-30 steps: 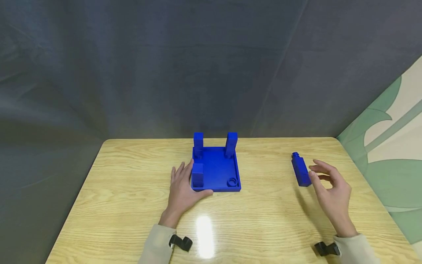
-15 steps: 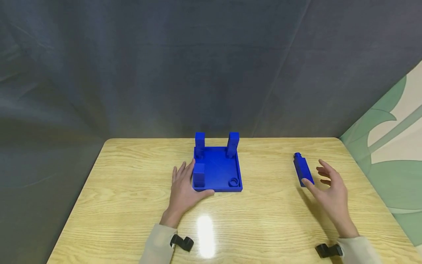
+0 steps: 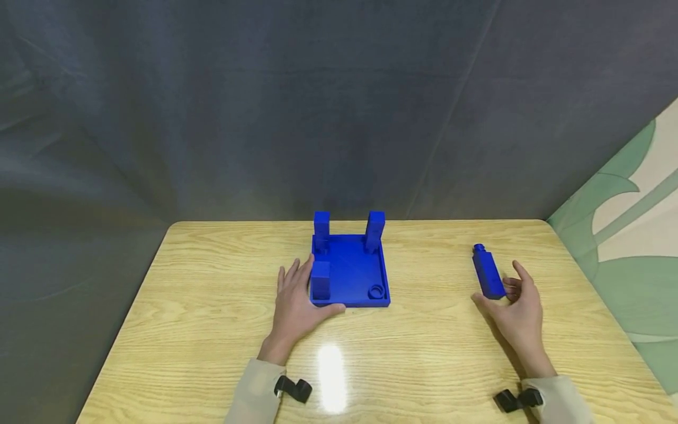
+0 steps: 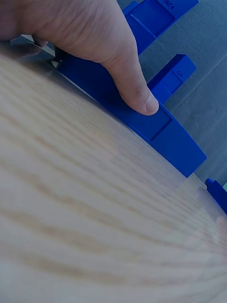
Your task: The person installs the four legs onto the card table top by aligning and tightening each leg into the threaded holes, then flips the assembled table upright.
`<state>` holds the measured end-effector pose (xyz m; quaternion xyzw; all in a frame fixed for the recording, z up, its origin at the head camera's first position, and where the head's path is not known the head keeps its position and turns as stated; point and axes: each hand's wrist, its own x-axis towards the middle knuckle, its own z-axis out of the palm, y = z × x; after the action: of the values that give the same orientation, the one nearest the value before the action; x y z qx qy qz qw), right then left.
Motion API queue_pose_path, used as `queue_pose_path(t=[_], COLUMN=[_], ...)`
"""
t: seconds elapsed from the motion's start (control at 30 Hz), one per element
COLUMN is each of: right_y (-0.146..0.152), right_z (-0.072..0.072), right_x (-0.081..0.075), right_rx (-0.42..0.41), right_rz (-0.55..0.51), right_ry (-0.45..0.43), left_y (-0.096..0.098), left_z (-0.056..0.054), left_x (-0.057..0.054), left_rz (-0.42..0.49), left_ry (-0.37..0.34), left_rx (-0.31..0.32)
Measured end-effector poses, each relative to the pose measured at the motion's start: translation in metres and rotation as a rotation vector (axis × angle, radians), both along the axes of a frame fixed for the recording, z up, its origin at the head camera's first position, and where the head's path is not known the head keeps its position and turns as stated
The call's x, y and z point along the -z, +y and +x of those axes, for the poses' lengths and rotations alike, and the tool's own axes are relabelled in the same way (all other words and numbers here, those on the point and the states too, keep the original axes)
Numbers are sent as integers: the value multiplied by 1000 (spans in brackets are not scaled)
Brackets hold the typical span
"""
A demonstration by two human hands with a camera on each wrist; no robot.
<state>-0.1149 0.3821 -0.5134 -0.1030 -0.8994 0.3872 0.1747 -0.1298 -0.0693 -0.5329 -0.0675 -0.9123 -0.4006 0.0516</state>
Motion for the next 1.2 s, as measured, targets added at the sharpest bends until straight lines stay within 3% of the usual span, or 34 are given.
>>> queue_pose_path(t=[0.23,0.67,0.97,1.2], right_y=[-5,-14,-15,-17], right_z=[-3,-3,-3,-4], right_x=[2,3,3,-5], right_rx=[24,94,84,27], right_rz=[67,29,-174,-430], right_ry=[8,92,324,488], left_y=[-1,-6,-4,-1], left_z=[1,-1,-3,-2], left_x=[1,-1,1,1], left_rz=[3,-12,-26,-22], left_ry=[-5,-3,2,-3], left_rx=[0,8,14,13])
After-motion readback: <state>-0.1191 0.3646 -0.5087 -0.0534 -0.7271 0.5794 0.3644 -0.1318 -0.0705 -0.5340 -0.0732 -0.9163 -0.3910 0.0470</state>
